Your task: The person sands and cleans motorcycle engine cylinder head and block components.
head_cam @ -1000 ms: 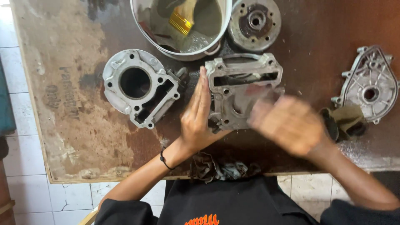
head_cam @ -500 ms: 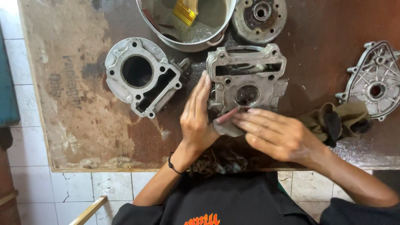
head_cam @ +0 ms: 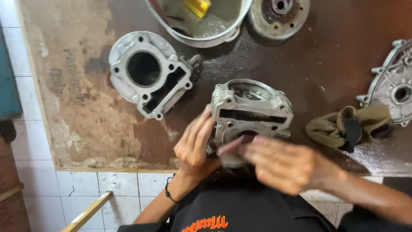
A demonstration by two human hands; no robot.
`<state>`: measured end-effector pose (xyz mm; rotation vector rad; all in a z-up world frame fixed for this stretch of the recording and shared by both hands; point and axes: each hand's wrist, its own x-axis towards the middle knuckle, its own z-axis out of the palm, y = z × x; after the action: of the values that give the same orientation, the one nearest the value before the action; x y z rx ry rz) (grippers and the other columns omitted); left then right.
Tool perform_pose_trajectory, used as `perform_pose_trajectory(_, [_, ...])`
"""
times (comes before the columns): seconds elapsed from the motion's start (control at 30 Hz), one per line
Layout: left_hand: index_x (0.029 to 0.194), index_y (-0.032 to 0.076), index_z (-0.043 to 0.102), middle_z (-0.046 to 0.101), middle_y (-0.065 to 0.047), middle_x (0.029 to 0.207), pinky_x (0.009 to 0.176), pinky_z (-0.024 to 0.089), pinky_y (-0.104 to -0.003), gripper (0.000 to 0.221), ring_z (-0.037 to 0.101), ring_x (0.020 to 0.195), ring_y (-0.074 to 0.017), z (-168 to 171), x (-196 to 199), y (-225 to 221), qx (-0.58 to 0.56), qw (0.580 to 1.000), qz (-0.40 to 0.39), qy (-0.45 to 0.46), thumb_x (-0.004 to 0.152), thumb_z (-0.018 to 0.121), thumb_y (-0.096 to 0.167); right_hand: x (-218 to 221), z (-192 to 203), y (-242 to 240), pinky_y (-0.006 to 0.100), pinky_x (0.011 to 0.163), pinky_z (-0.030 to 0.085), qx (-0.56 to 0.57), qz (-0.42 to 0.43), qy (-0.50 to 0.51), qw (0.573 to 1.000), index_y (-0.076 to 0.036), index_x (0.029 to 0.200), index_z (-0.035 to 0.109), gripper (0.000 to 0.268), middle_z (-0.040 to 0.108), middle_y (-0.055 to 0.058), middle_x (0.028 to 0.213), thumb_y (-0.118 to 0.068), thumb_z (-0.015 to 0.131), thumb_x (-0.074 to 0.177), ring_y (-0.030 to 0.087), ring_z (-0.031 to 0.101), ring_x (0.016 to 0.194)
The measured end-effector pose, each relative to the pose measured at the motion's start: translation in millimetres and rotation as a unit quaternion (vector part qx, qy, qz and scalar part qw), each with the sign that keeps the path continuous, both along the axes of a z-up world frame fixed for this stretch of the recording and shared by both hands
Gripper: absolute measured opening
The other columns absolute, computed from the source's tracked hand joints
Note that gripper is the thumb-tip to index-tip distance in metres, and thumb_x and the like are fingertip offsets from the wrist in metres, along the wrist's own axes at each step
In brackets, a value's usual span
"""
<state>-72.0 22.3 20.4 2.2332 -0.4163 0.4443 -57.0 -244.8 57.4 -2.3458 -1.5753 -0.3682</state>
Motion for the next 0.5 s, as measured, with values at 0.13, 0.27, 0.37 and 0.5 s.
perform_pose_trajectory(0.13, [0.134,-0.004,0.057,0.060,-0.021,0.144,0.110,0.059,-0.044,0.065,0.067,0.129,-0.0378,0,0,4,-0.010,1.000,0.005,0.000,0.086,0.090,0.026,2,15,6,0.043,0.101,0.058,0.026,0.091,0.115,0.989,-0.011,0.086,0.075,0.005,0.075,0.017,0.118,-0.016,0.076,0.088,0.030,0.072,0.114])
perform_pose_trajectory(0.27, [0.137,-0.003,0.052,0.055,-0.021,0.147,0.110,0.054,-0.047,0.078,0.063,0.130,-0.0375,6,1,8,-0.030,0.999,-0.031,0.003,0.081,0.092,0.033,-11,-1,3,0.047,0.100,0.058,-0.003,-0.013,0.064,0.998,-0.011,0.080,0.075,0.009,0.075,0.016,0.114,-0.014,0.075,0.088,0.032,0.072,0.112])
perform_pose_trajectory(0.37, [0.140,-0.001,0.052,0.057,-0.018,0.145,0.110,0.054,-0.046,0.077,0.063,0.130,-0.0366,18,1,19,-0.029,0.998,-0.053,0.019,0.080,0.090,0.029,-16,-9,-3,0.041,0.098,0.057,0.023,0.014,0.041,0.999,-0.011,0.082,0.075,0.011,0.076,0.014,0.113,-0.011,0.076,0.093,0.029,0.073,0.112])
perform_pose_trajectory(0.5, [0.139,0.002,0.058,0.063,-0.013,0.134,0.105,0.057,-0.043,0.072,0.066,0.122,-0.0335,15,-2,30,-0.017,0.996,-0.087,0.018,0.080,0.088,0.029,-16,5,-11,0.045,0.095,0.056,0.034,-0.067,0.064,0.995,-0.013,0.074,0.071,0.018,0.077,0.013,0.106,-0.011,0.077,0.091,0.032,0.073,0.108])
